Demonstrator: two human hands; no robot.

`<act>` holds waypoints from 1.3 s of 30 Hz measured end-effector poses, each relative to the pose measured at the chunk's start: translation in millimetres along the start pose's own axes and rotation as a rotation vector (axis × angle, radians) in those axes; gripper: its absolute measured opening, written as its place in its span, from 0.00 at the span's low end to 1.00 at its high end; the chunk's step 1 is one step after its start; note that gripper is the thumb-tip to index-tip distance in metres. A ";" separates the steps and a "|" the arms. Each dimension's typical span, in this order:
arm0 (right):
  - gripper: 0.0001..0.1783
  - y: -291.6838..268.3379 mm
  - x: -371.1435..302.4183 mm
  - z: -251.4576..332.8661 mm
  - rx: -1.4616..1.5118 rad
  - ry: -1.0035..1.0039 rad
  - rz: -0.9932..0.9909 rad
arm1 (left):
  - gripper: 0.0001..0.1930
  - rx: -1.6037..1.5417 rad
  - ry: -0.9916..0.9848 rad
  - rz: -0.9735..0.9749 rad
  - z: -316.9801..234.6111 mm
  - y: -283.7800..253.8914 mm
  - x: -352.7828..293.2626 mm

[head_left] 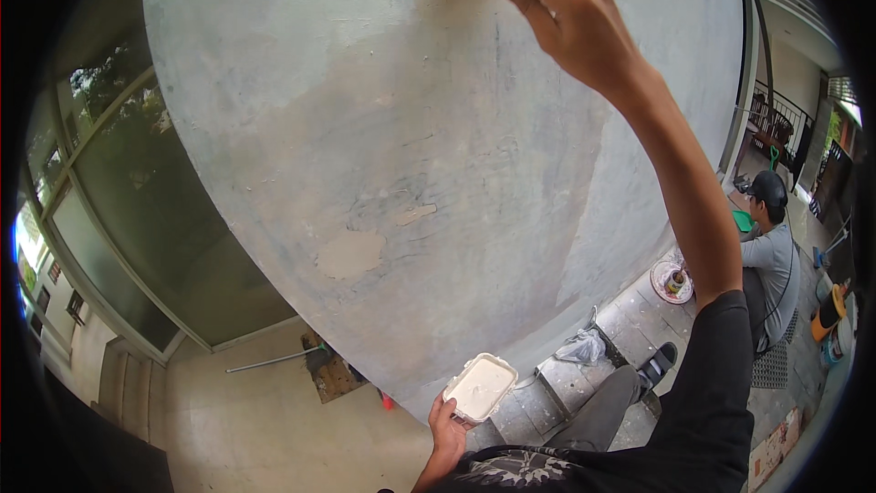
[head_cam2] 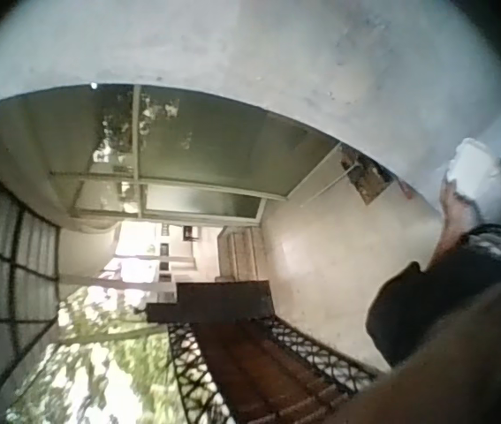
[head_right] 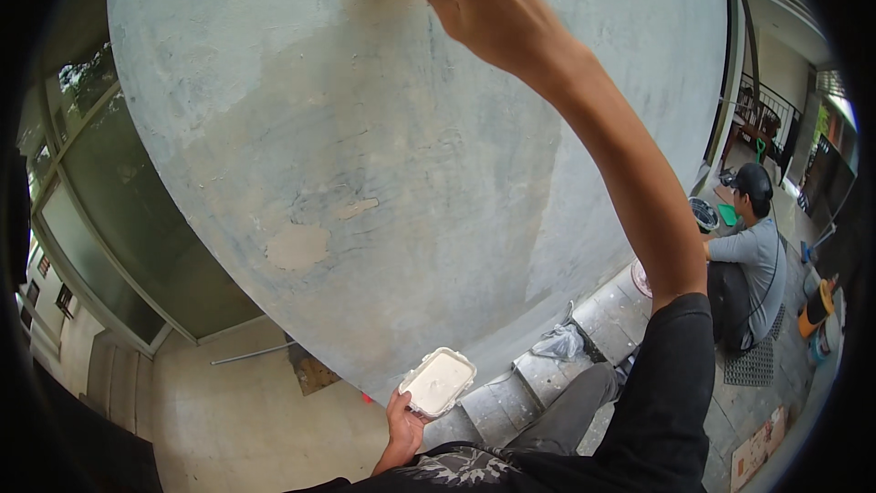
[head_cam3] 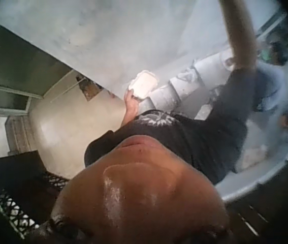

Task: The person patches holes and cracks on an exterior wall by applying wall filler from a plastic container to the wall using a putty knife.

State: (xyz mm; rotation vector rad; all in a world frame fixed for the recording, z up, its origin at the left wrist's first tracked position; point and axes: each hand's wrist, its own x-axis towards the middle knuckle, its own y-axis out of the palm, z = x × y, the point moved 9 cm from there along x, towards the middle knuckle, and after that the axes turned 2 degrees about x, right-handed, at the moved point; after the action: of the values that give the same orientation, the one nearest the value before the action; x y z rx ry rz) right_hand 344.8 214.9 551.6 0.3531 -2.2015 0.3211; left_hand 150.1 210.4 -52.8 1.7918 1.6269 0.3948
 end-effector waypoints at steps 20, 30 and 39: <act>0.15 24.0 -5.2 28.2 0.164 -0.039 0.021 | 0.26 -0.030 0.011 0.000 4.1 4.4 9.6; 0.15 -1.1 -13.7 54.2 0.203 0.031 0.040 | 0.26 0.006 -0.014 -0.018 5.5 -2.3 8.4; 0.21 55.1 -16.3 76.4 0.271 -0.017 0.063 | 0.26 -0.032 0.018 -0.048 3.3 -8.2 5.8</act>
State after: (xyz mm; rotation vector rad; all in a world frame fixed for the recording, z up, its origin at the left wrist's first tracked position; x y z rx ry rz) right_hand 279.4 241.5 487.2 0.4352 -2.1922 0.6560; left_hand 147.0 215.0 -61.8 1.7269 1.6642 0.4135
